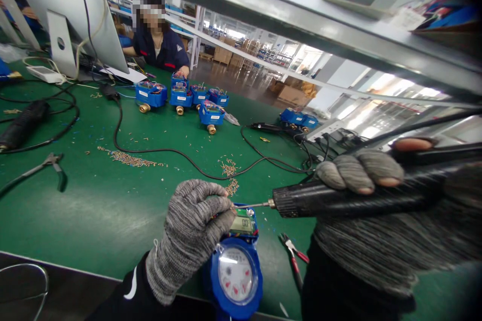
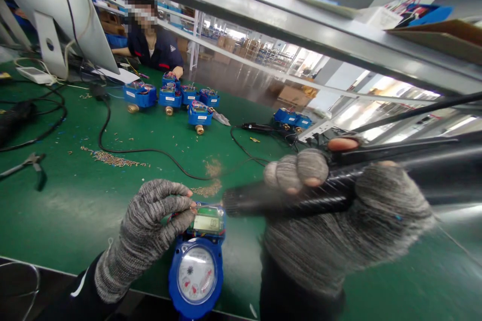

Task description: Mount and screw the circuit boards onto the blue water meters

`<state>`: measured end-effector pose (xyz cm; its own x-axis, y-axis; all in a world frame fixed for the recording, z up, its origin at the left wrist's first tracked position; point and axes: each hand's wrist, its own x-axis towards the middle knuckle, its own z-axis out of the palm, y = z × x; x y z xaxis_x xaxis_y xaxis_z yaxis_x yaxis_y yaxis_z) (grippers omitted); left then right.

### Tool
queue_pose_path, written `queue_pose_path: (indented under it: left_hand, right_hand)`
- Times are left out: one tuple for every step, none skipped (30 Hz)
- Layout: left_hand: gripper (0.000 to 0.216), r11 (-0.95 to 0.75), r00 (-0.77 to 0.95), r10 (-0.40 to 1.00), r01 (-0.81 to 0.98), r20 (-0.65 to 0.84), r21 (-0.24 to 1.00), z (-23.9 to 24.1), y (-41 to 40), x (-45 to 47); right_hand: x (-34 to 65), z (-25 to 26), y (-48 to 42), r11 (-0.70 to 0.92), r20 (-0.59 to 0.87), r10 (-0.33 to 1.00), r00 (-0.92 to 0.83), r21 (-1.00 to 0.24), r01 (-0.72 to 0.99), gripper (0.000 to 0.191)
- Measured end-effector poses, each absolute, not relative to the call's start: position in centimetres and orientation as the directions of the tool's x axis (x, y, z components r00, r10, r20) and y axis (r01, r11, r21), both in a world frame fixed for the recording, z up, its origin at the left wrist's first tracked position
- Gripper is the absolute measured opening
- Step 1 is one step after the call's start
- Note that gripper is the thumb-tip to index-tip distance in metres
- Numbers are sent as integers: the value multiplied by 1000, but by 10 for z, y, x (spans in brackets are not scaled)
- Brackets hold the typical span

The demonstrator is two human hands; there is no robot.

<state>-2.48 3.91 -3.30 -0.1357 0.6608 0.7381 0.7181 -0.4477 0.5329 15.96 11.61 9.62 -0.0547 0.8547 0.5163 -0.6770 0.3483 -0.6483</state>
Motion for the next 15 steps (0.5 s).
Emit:
queue_pose_path:
  left_hand:
    - [5, -453, -127, 665, 715, 736, 532, -33, 39, -25]
    - [5, -456, -116, 668, 717, 735, 527, -34, 39, -26]
    - [5, -455, -108, 665, 726, 739, 516, -34, 39, -26]
    - [5, -448, -101, 661, 742, 744, 499, -34, 39, -27]
    - [4, -436, -97, 655, 761, 749, 480, -34, 39, -27]
    - [3, -421, -96, 653, 779, 751, 465, -33, 39, -27]
    - [2, -411, -97, 651, 788, 752, 458, -33, 39, -27]
    - [2, -408, -99, 653, 789, 751, 459, -32, 39, -28]
    - [4, -408, -105, 656, 784, 747, 468, -32, 38, -28]
    - [11, -407, -115, 661, 776, 742, 483, -33, 37, -28]
    - [20, -404, -130, 666, 765, 735, 502, -34, 36, -29]
    - [30, -394, -147, 674, 757, 724, 521, -36, 34, -29]
    - [42, -378, -165, 687, 750, 707, 543, -40, 32, -29]
    - [53, -355, -183, 709, 741, 681, 570, -44, 30, -29]
    - [63, -332, -197, 740, 725, 644, 603, -50, 27, -28]
  right_hand:
    - [158, 97, 116, 348, 516, 855, -55, -649, -677, 28]
    - [157, 97, 116, 345, 510, 858, -56, -654, -673, 28]
    - [155, 96, 118, 350, 512, 857, -53, -655, -670, 29]
    - [155, 95, 120, 361, 520, 853, -47, -652, -667, 30]
    - [154, 94, 123, 369, 526, 849, -47, -654, -660, 32]
    - [154, 92, 126, 379, 532, 846, -43, -656, -652, 33]
    - [154, 91, 128, 386, 532, 846, -39, -661, -644, 34]
    - [153, 90, 129, 393, 532, 846, -32, -663, -636, 34]
    - [152, 89, 130, 391, 525, 850, -31, -670, -632, 34]
    - [150, 89, 129, 378, 515, 856, -40, -678, -631, 34]
    - [148, 90, 127, 361, 509, 859, -59, -683, -634, 34]
    - [145, 91, 125, 352, 508, 858, -73, -686, -637, 33]
    - [142, 92, 123, 348, 505, 859, -81, -693, -631, 32]
    - [138, 93, 121, 357, 508, 857, -84, -703, -615, 31]
    - [133, 95, 119, 380, 516, 854, -72, -712, -591, 29]
